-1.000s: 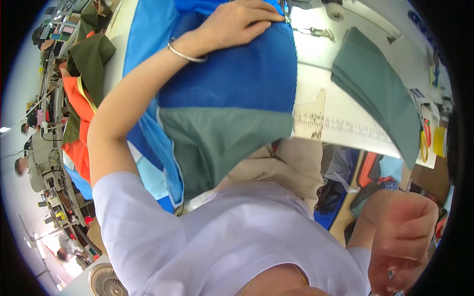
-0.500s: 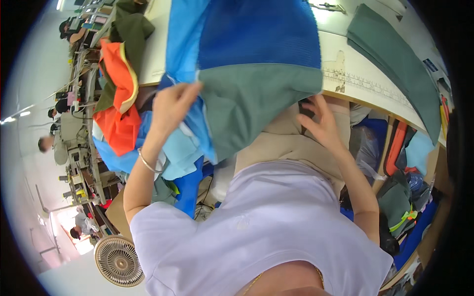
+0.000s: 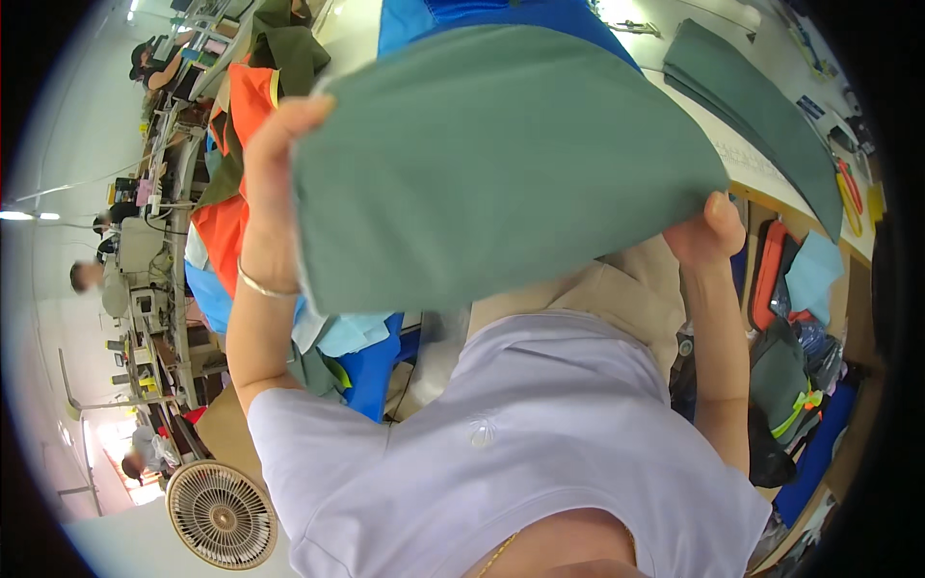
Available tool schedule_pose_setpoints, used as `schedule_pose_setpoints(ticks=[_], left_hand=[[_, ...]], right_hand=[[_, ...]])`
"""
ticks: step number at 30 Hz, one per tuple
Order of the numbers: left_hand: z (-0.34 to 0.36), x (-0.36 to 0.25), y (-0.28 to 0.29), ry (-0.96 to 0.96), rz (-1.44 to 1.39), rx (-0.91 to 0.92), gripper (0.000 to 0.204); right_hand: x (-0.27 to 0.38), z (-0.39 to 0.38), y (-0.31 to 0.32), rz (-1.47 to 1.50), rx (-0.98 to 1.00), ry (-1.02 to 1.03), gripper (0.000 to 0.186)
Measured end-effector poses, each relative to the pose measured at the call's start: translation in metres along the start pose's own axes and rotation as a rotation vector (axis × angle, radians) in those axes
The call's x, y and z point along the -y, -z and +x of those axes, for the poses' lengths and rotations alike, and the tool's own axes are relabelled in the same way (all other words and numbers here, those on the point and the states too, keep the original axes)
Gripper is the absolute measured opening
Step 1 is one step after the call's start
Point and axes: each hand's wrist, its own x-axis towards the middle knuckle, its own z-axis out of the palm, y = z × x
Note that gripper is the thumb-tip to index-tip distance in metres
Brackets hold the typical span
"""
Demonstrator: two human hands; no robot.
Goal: The person sews a blue and green fabric bag using an industrial sewing machine. They align the fabric edges, guide the material under the needle, and periodically flip the bag to stitch different sections. The person also uses scissors to trim threads during the process.
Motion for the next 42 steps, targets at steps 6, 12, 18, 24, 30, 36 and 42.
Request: schedule_pose_setpoints(ticks=[6,12,18,24,30,36,42], left_hand=[[0.044,-0.021,0.056,0.067,0.326,0.100,0.025],[0.090,0.005,0.010,-0.494,1.433,0.236,0.034],[0.194,0.120,-0.040,-0.651,1.685,0.320,0.047],[0.245,0.148,0.003,-0.669,1.688,0.259,0.059],[0.258,0.144,0.009,-0.755,1.622,0.385,0.060],[0.222,0.110,-0.033,-0.855,1.862,0.333,0.053],[0.190,0.125,-0.114,-0.874,1.495,0.603,0.055]], right_hand=[[-0.034,-0.013,-0.089,-0.161,0.001,-0.331,0.060],[-0.092,-0.031,-0.075,0.094,-0.187,-0.750,0.066],[-0.080,-0.031,-0.081,-0.099,-0.176,-0.701,0.067],[-0.101,-0.041,-0.057,-0.404,-0.144,-0.694,0.041],[-0.125,-0.042,-0.049,-0.563,-0.062,-0.664,0.042],[-0.110,-0.016,-0.040,-0.434,-0.126,-0.334,0.047],[-0.077,-0.002,-0.059,-0.618,-0.096,-0.214,0.029]])
